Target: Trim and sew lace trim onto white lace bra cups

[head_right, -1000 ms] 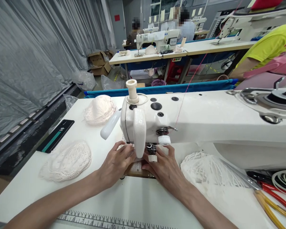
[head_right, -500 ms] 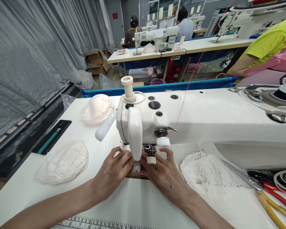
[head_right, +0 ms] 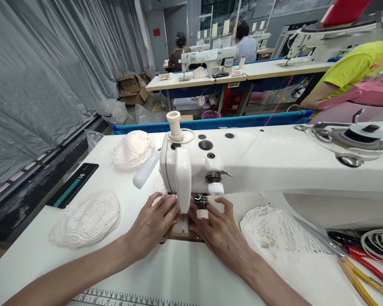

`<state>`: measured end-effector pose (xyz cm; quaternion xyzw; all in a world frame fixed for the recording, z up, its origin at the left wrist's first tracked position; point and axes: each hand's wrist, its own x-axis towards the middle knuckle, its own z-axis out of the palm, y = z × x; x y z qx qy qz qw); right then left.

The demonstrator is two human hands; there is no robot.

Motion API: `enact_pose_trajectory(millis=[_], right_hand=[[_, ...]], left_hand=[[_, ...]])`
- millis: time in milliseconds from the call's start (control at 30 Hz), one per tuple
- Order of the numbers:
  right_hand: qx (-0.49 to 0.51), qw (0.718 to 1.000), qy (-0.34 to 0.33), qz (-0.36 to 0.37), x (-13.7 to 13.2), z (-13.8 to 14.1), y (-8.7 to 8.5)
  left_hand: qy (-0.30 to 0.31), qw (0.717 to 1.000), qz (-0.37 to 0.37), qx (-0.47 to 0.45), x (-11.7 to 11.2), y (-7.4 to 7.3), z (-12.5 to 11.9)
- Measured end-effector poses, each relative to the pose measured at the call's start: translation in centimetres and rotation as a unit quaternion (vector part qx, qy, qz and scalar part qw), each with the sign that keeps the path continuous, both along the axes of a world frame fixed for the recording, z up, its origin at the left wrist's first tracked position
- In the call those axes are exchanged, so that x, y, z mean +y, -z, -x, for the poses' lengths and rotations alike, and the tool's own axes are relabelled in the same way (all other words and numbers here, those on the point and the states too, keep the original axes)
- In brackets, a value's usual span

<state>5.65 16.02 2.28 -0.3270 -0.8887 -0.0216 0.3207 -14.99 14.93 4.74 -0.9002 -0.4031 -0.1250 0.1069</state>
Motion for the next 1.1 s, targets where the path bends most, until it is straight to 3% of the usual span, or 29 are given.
enact_pose_trajectory(millis=[167,267,400,533,600,700,800,867,933,1000,1033,1100], right_hand=[[-0.006,1.0,0.014,-0.012,0.1,0.1,0.0],[-0.009,1.0,0.027,-0.004,0.1,0.2,0.1],[-0.012,0.998,0.045,0.05,-0.4,0.6,-0.4],[-0.024,0.993,0.027,0.109,-1.6,1.8,-0.6],[-0.016,0.992,0.021,0.122,-2.3,2.6,-0.5],[-0.004,0.99,0.029,0.141,-3.4,3.9,-0.2],[0.006,0.984,0.04,0.175,-4.0,4.6,-0.2],[0.037,0.974,0.025,0.223,-4.1,4.6,-0.5],[0.097,0.947,-0.02,0.306,-4.1,4.3,-1.0],[0.163,0.883,-0.083,0.432,-4.3,3.9,-2.0],[0.187,0.839,-0.112,0.499,-4.5,3.6,-2.6],[0.204,0.753,-0.156,0.605,-5.2,3.2,-3.9]], left_hand=[[-0.022,0.999,-0.022,0.007,1.5,0.2,0.7],[-0.042,0.999,-0.025,0.019,0.9,0.5,0.6],[-0.052,0.998,-0.013,0.027,-4.2,0.3,-0.4],[0.027,0.996,0.081,-0.021,-8.9,-1.5,-0.6],[0.004,0.993,0.101,-0.063,-8.7,-2.5,0.2],[-0.083,0.986,0.103,-0.105,-5.9,-2.9,1.7],[-0.092,0.967,0.214,-0.1,-3.5,-2.4,2.4],[-0.1,0.947,0.279,-0.126,-3.1,-2.1,2.4],[-0.112,0.917,0.328,-0.196,-3.5,-2.4,2.5],[-0.102,0.866,0.402,-0.279,-4.4,-3.3,2.7],[-0.09,0.828,0.454,-0.317,-4.9,-3.9,2.9],[-0.076,0.726,0.571,-0.376,-6.1,-5.2,3.2]])
